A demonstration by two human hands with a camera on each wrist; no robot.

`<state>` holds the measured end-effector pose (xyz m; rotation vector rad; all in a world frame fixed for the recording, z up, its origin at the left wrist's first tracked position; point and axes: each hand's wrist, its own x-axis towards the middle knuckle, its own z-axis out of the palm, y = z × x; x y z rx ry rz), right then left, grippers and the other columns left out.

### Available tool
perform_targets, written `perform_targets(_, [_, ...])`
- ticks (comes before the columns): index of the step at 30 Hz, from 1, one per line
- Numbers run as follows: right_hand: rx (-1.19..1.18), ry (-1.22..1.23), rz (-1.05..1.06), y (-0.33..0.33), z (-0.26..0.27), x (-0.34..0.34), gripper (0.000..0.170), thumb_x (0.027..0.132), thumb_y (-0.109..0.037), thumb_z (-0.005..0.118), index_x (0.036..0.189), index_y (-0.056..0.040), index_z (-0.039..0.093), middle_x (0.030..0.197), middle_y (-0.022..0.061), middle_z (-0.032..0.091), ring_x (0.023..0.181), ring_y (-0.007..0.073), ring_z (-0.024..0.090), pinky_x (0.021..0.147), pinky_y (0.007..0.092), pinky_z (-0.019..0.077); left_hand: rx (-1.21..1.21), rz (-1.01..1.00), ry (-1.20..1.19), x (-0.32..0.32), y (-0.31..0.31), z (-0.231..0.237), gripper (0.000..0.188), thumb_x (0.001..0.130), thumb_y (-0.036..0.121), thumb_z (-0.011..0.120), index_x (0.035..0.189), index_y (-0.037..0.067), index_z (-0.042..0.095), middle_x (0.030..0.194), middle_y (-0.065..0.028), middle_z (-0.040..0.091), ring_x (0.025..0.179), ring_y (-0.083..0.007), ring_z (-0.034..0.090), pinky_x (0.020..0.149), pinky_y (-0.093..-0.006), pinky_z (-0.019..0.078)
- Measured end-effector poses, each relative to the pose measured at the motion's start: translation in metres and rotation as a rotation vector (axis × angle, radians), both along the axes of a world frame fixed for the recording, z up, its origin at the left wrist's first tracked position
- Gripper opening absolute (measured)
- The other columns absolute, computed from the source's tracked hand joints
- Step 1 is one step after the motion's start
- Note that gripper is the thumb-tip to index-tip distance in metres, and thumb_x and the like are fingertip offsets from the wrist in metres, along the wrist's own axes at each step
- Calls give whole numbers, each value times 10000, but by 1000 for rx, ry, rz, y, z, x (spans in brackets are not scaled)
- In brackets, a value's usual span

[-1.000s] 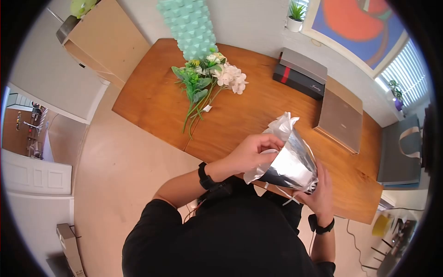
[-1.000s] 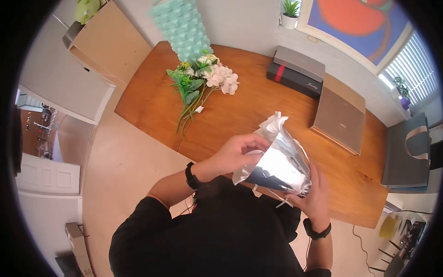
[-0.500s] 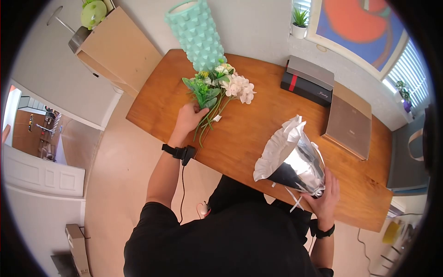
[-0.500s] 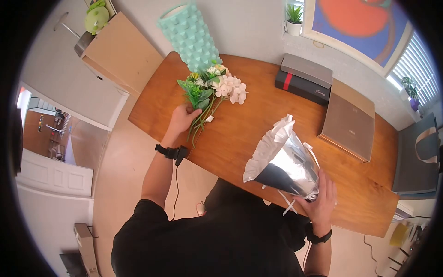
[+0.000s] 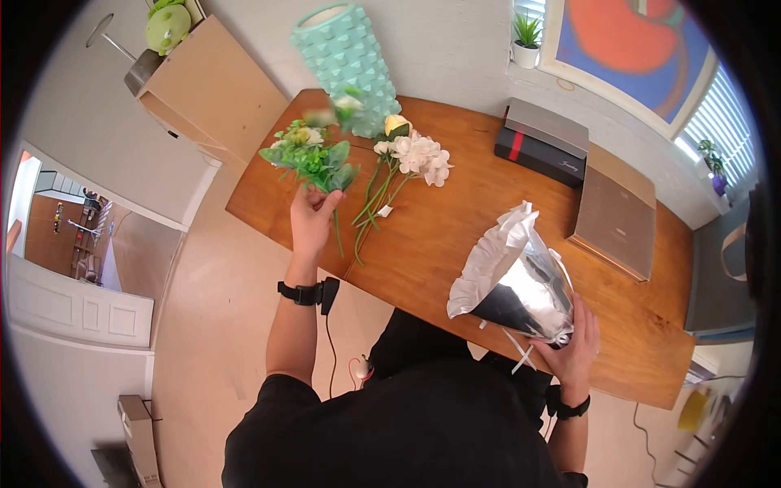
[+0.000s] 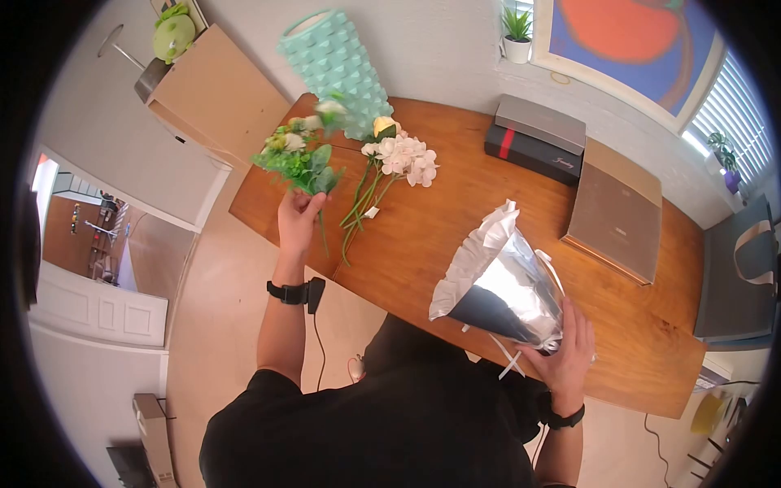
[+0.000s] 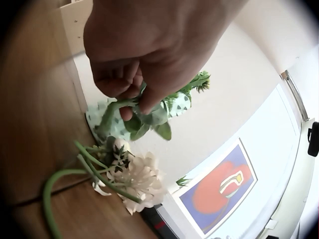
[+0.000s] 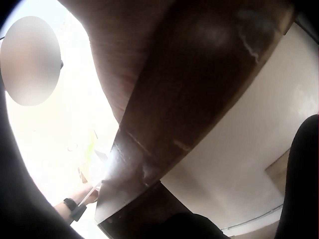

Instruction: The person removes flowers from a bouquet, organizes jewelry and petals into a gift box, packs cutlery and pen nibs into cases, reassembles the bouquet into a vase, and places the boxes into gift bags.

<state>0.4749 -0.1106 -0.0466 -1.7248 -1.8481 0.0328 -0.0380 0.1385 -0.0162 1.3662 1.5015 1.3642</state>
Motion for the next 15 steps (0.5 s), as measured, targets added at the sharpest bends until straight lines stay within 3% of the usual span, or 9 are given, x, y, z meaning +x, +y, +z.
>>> perform_targets(3, [-29,-1,-16,-2,4,1,1295,568,-434,1106,1654,8,555,1479,236,700,1329,461,673,1133,538,552,39,59,-213,24,-21,15,151,1062,64,856,1037,8,717,979,-106,837,766,-103,691,629,-262,491])
perform_targets(5, [-28,19,10,-2,5,1,1204,676,-524,1065,1628,25,572,1498,246,696,1322,469,667,1116,563,543,141,24,-294,31,-32,12,128,1041,48,871,1105,-3,772,1034,-107,839,806,-132,716,673,-285,554])
perform_targets(6, [-39,3,-7,-3,5,1,1204,676,-524,1065,1628,25,572,1498,246,696,1322,469,667,1116,563,543,128,10,-311,42,-39,14,128,1041,48,871,1105,-3,772,1034,-107,839,806,-132,716,673,-285,554])
perform_targets(8, [-4,9,10,-4,1,4,1190,682,-530,1066,1624,13,583,1496,242,703,1330,468,672,1121,554,551,160,-74,-497,71,-57,18,169,1022,46,888,1170,5,816,1073,-85,835,856,-153,737,768,-302,601])
perform_targets(9, [46,-21,27,-4,-2,7,1185,684,-542,1069,1621,4,592,1496,242,705,1325,465,679,1121,551,558,102,-161,-461,81,-67,19,176,1029,65,884,1190,21,829,1096,-66,833,914,-161,749,862,-329,625])
perform_targets(12, [118,22,39,-6,-7,8,1188,685,-545,1071,1619,9,591,1493,244,708,1308,465,689,1109,559,567,126,-356,-431,117,-88,12,181,1056,94,861,1213,10,828,1118,-64,830,958,-148,751,905,-334,623])
perform_targets(13, [137,26,49,-7,-11,11,1198,683,-547,1075,1621,15,585,1492,247,709,1298,466,695,1095,565,569,57,-412,-456,124,-92,3,257,1007,-28,847,1245,56,796,1186,-109,828,1004,-176,751,891,-365,621])
perform_targets(15, [141,31,54,-11,-13,13,1210,674,-547,1078,1623,17,583,1493,246,709,1295,465,696,1091,563,569,-88,-494,-435,151,-103,10,250,1025,1,841,1265,54,799,1207,-93,828,1036,-176,754,922,-375,624])
